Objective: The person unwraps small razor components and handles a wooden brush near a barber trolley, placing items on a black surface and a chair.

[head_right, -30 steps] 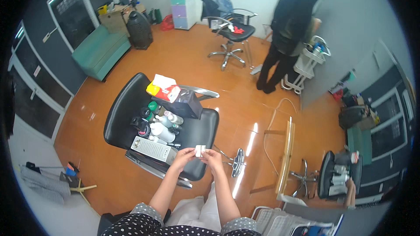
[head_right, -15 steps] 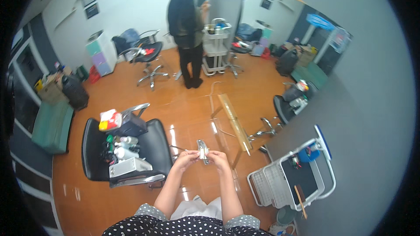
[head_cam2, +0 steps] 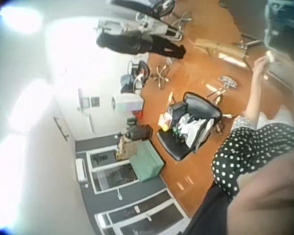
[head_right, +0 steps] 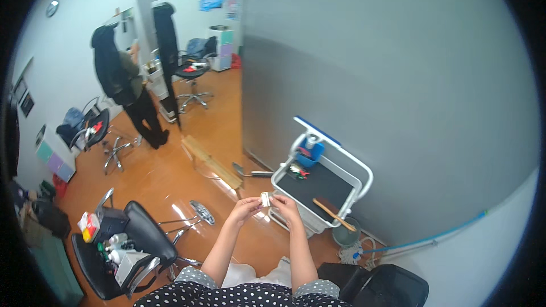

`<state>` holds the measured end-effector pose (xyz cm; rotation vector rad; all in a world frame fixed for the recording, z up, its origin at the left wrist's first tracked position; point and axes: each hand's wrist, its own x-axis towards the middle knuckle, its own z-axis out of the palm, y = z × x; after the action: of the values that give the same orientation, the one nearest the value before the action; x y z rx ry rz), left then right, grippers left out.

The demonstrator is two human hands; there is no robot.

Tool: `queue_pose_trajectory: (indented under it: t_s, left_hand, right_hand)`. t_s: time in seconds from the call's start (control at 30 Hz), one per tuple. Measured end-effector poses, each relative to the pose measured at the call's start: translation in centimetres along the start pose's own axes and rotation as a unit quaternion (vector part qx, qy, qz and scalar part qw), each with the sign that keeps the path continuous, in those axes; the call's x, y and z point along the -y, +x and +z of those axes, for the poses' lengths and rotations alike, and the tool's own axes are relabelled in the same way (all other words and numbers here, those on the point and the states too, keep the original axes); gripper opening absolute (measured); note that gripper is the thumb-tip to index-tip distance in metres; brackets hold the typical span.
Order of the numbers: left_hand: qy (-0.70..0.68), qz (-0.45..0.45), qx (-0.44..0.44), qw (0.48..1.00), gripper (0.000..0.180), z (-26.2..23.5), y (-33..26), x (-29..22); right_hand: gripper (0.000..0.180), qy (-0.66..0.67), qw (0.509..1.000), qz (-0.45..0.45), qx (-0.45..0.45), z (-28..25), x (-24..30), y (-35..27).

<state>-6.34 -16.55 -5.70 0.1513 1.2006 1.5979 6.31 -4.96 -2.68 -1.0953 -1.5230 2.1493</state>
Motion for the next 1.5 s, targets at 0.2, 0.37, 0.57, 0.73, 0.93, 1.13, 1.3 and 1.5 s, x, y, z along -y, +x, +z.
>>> queue_pose_trajectory:
  t_s: [0.2, 0.37, 0.57, 0.73, 0.93, 1.13, 1.3, 1.5]
  left_hand:
    - [-0.024, -0.068, 0.030, 0.997, 0.019, 8.9, 5.8, 6.3]
    - [-0.058, -0.102, 0.041, 0.992, 0.017, 11.8, 8.6, 11.0]
    - [-0.064, -0.119, 0.035, 0.990, 0.015, 14.1, 9.6, 13.5]
    - [-0.064, -0.122, 0.027, 0.990, 0.015, 14.7, 10.0, 13.5]
    - [-0.083, -0.074, 0.041, 0.993, 0.016, 17.8, 10.0, 10.6]
    - [-0.074, -0.013, 0.050, 0.996, 0.018, 20.7, 9.0, 7.0]
    - [-0.044, -0.004, 0.098, 0.994, 0.019, 23.2, 7.6, 5.0]
    - [-0.010, -0.001, 0.119, 0.993, 0.021, 24.1, 7.2, 3.0]
  right_hand:
    - [0.030, -0.262, 0.931, -0.145, -0.209, -16.2, -4.1, 2.5]
    - [0.033, -0.525, 0.809, 0.049, -0.261, -21.0, -4.1, 0.7]
    - [0.040, -0.611, 0.743, 0.133, -0.238, -23.8, -8.1, 0.9]
    - [0.040, -0.597, 0.759, 0.101, -0.239, -24.6, -8.8, 0.9]
    - [0.040, -0.459, 0.846, 0.066, -0.263, -25.7, -4.8, -1.5]
    - [0.039, -0.016, 0.976, -0.121, -0.181, -23.8, 1.7, -7.1]
    - [0.039, -0.268, 0.920, -0.219, -0.183, -22.8, 4.6, -9.8]
    - [0.037, -0.291, 0.891, -0.214, -0.276, -22.1, 7.6, -10.2]
